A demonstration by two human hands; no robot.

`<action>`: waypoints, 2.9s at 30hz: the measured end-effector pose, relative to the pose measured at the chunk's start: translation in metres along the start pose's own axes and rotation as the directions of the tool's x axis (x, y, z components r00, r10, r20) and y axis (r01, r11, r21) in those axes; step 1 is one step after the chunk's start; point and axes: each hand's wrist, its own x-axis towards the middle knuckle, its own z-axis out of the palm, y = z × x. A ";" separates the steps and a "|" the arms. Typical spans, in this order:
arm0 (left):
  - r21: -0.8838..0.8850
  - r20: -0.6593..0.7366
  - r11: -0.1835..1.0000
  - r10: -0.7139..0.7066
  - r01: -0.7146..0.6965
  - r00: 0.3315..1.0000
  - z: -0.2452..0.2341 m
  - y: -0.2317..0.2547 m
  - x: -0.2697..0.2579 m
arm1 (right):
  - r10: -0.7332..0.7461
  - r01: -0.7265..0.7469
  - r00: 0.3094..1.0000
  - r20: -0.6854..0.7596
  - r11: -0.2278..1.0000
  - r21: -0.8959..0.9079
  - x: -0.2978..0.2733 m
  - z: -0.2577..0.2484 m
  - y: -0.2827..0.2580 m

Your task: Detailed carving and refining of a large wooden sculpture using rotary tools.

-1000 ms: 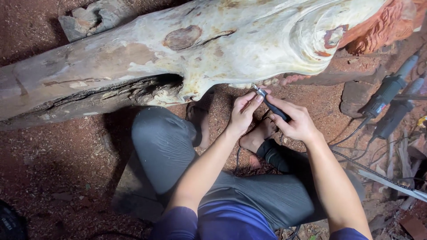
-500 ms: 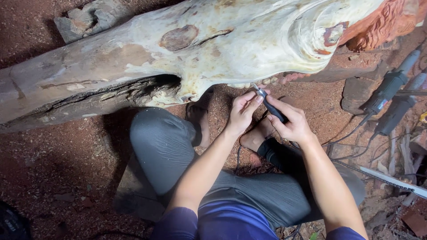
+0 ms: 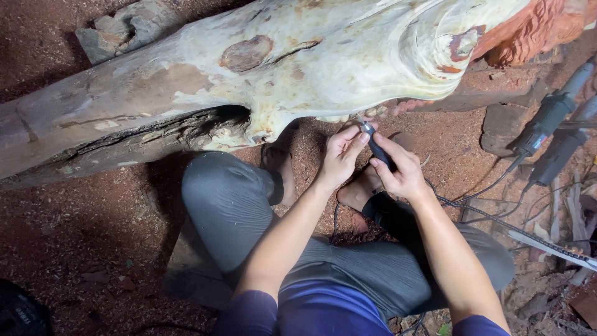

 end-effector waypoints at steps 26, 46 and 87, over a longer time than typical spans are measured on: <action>0.159 0.013 0.987 -0.023 0.020 1.000 -0.001 0.005 -0.002 | 0.001 -0.004 0.996 -0.084 0.999 -0.040 0.012 0.017 -0.031; 0.034 -0.036 0.995 -0.088 0.089 0.995 0.004 0.001 -0.002 | 0.183 -0.186 0.982 -0.043 0.979 -0.080 0.030 0.007 -0.079; -0.255 -0.127 0.904 -0.382 0.342 0.915 0.007 -0.003 0.000 | 0.660 -0.670 0.741 0.125 0.710 0.218 0.053 -0.015 -0.125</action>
